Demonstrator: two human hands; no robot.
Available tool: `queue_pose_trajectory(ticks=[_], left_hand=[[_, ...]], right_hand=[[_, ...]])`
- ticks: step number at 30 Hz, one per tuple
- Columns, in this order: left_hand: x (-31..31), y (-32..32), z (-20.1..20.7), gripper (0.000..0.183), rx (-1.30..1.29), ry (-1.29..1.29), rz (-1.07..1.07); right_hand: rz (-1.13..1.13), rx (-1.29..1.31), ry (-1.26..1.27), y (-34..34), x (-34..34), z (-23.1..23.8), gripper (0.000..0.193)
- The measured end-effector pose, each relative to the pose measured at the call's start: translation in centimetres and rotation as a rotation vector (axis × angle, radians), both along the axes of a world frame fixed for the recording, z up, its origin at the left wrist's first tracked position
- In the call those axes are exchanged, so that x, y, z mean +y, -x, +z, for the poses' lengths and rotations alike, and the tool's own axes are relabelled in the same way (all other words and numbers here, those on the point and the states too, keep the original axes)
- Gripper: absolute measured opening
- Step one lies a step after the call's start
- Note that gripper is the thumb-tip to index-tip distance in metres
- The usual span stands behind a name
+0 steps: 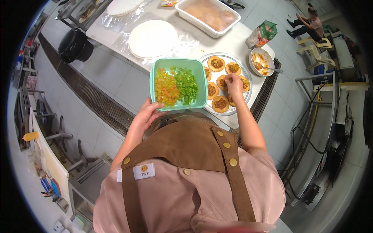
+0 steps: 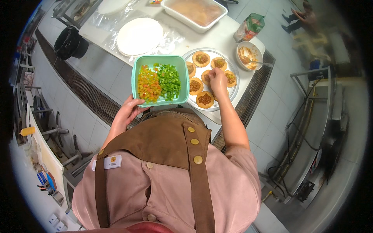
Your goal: The person places chopped green and yellow vegetables onto small tartlet shells arranged on a tray. They then retrieve a container of shredded cheese from a refrigerator, grate more cheese into the container, and sprinkle the cheese over the tartlets. Finally, they wash their hands in a sink.
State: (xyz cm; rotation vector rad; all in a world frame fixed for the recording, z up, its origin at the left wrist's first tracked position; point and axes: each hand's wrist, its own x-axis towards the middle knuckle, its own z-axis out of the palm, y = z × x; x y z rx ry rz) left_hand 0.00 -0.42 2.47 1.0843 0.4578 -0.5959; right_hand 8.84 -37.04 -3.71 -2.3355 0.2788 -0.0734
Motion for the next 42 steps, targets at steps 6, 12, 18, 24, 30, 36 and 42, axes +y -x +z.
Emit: queue_pose_trajectory(ticks=[6, 12, 18, 24, 30, 36, 42], left_hand=[[0.1, -0.1, 0.0, 0.06, -0.038, -0.005, 0.015], [-0.4, -0.1, 0.2, 0.055, -0.002, -0.003, 0.03], [-0.8, 0.0, 0.1, 0.055, 0.011, -0.018, 0.012], [-1.8, -0.2, 0.0, 0.057, 0.013, 0.014, -0.076], [-3.0, -0.5, 0.4, 0.054, -0.012, 0.037, -0.118], [-3.1, -0.1, 0.2, 0.057, -0.008, 0.091, -0.098], [-1.5, 0.1, -0.1, 0.055, 0.021, 0.008, -0.056]], right_hand=[[0.194, -0.225, 0.254, 0.4, -0.4, -1.4, 0.011], [0.237, -0.235, 0.307, 0.4, -0.5, -1.6, 0.017], [-0.113, -0.005, -0.194, -0.7, -0.5, 0.8, 0.013], [0.249, 0.157, -0.523, 1.0, 7.5, 4.6, 0.014], [0.679, -0.17, 0.022, 4.4, 14.2, 5.9, 0.031], [0.71, -0.126, 0.133, 4.4, 14.4, 5.7, 0.023], [0.394, 0.047, -0.359, 2.2, 10.4, 5.6, 0.015]])
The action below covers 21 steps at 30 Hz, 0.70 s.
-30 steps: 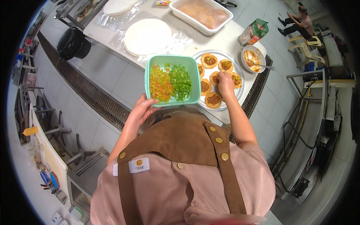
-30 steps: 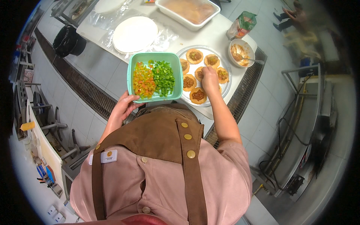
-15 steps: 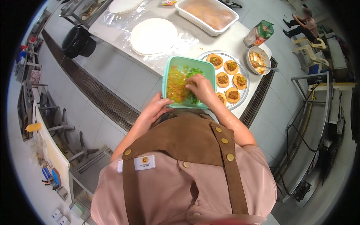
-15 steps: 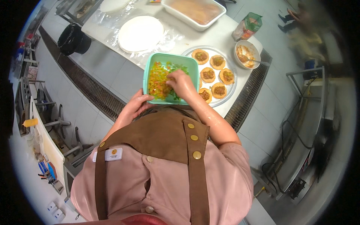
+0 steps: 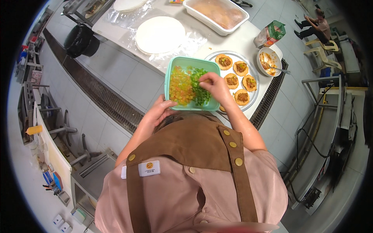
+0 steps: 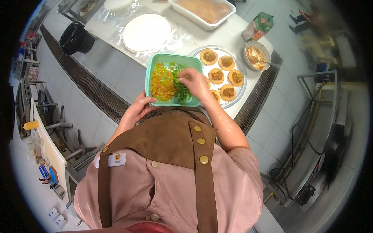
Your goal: The person places chopped green and yellow vegetables onto small tartlet shells arranged on a tray. They then retrieve a container of shredded cheese from a refrigerator, grate more cheese into the container, and sprinkle the cheese over the tartlets. Finally, they wash their hands in a sink.
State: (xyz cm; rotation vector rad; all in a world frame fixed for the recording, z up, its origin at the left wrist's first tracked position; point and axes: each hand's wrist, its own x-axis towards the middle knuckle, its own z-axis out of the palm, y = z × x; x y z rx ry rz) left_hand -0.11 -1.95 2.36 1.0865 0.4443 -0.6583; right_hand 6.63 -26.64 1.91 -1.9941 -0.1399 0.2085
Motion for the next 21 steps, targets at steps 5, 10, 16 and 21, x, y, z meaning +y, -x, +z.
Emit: queue_pose_trajectory(ticks=[5, 10, 16, 21], left_hand=[[2.0, 0.2, -0.4, 0.06, -0.027, -0.005, 0.09], [2.8, 0.2, -0.6, 0.055, -0.046, 0.006, 0.164], [2.8, 0.3, -0.3, 0.054, -0.03, -0.009, 0.189], [2.4, 0.5, -0.3, 0.054, -0.002, -0.006, 0.162]], right_hand=[[-0.215, 0.043, 0.148, -0.2, -4.6, -2.2, 0.014], [-0.156, -0.23, 0.406, 1.3, -4.8, -5.8, 0.008], [-0.104, -0.397, 0.453, 2.0, -4.6, -7.0, 0.009], [-0.088, -0.311, 0.581, 2.0, -4.9, -6.6, 0.012]])
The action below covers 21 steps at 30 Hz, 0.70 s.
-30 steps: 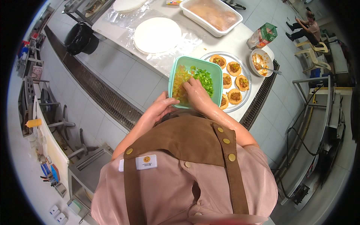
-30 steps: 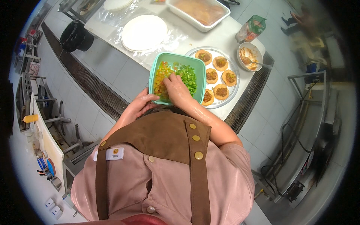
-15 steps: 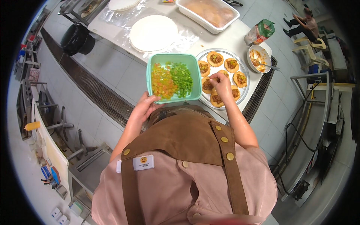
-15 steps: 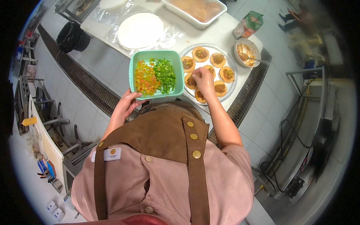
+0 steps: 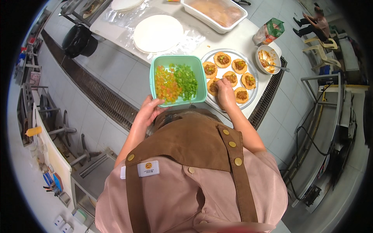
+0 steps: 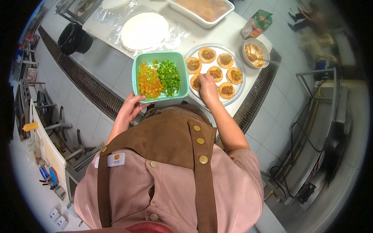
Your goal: The person places chopped green and yellow vegetables onto small tartlet shells arranged on a tray. They then retrieve a container of shredded cheese from a refrigerator, grate more cheese into the container, and sprinkle the cheese over the tartlets. Finally, they wash their hands in a sink.
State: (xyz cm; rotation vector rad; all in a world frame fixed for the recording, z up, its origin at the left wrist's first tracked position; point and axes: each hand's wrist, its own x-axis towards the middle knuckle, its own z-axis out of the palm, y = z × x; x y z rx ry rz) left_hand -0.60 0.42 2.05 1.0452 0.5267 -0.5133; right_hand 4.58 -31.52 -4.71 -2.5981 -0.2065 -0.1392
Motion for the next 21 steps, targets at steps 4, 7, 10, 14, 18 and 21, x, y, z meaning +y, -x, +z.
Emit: queue_pose_trajectory(ticks=[4, 7, 10, 14, 18, 21], left_hand=[[-0.1, 0.0, 0.0, 0.055, 0.011, -0.019, -0.047], [-0.6, 0.2, 0.0, 0.055, 0.012, -0.024, -0.074], [-1.6, -0.1, 0.1, 0.056, 0.018, -0.016, -0.107], [-2.1, -0.4, 0.4, 0.056, 0.004, 0.035, -0.123], [-1.7, -0.6, 0.5, 0.056, -0.012, 0.033, -0.113], [-1.4, -0.6, 0.5, 0.056, -0.032, 0.025, -0.098]], right_hand=[[-0.033, -0.076, -0.157, -0.7, 0.7, 2.3, 0.011], [-0.074, -0.05, -0.404, -0.6, 2.9, 4.8, 0.008], [0.034, -0.011, -0.552, -0.5, 6.1, 6.6, 0.009], [-0.078, 0.091, -0.604, -0.9, 4.4, 6.9, 0.014], [-0.238, -0.026, 0.024, -1.4, -3.0, 4.8, 0.01], [-0.23, 0.024, 0.269, -0.2, -5.2, 2.1, 0.009]])
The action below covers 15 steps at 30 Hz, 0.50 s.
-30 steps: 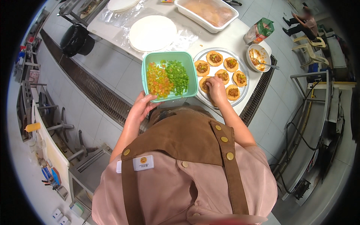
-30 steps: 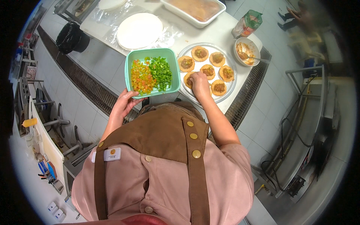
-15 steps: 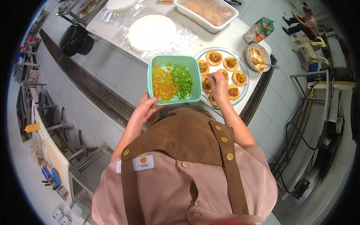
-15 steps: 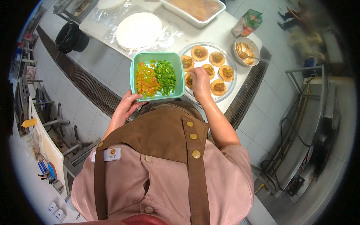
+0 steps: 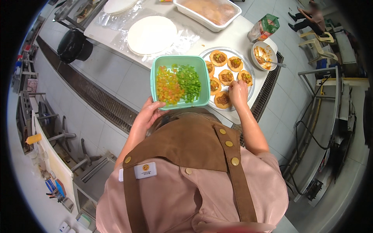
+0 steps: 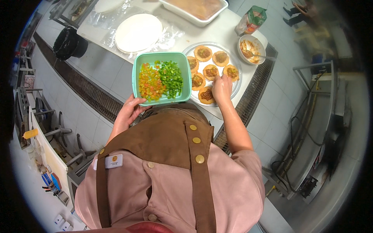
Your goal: The person places chopped green and yellow vegetables onto small tartlet shells arranged on a tray. They then retrieve a container of shredded cheese from a refrigerator, grate more cheese into the container, and sprinkle the cheese over the tartlets. Finally, they wash their hands in a sink.
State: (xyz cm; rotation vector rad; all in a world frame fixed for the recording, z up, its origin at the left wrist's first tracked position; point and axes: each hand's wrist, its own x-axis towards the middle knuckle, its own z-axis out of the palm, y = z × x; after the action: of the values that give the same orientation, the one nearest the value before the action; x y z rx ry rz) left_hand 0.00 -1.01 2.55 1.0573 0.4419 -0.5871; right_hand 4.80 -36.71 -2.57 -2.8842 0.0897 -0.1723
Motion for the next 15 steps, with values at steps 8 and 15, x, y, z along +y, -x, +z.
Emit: queue_pose_trajectory(ticks=[8, 15], left_hand=[[0.6, -0.3, 0.1, 0.054, -0.001, -0.03, 0.014], [0.2, 0.1, 0.3, 0.052, 0.019, -0.05, 0.015]], right_hand=[[0.084, 0.024, 0.173, 0.3, -0.9, -3.0, 0.015], [0.009, 0.116, -0.598, -0.8, 3.8, 2.4, 0.014]])
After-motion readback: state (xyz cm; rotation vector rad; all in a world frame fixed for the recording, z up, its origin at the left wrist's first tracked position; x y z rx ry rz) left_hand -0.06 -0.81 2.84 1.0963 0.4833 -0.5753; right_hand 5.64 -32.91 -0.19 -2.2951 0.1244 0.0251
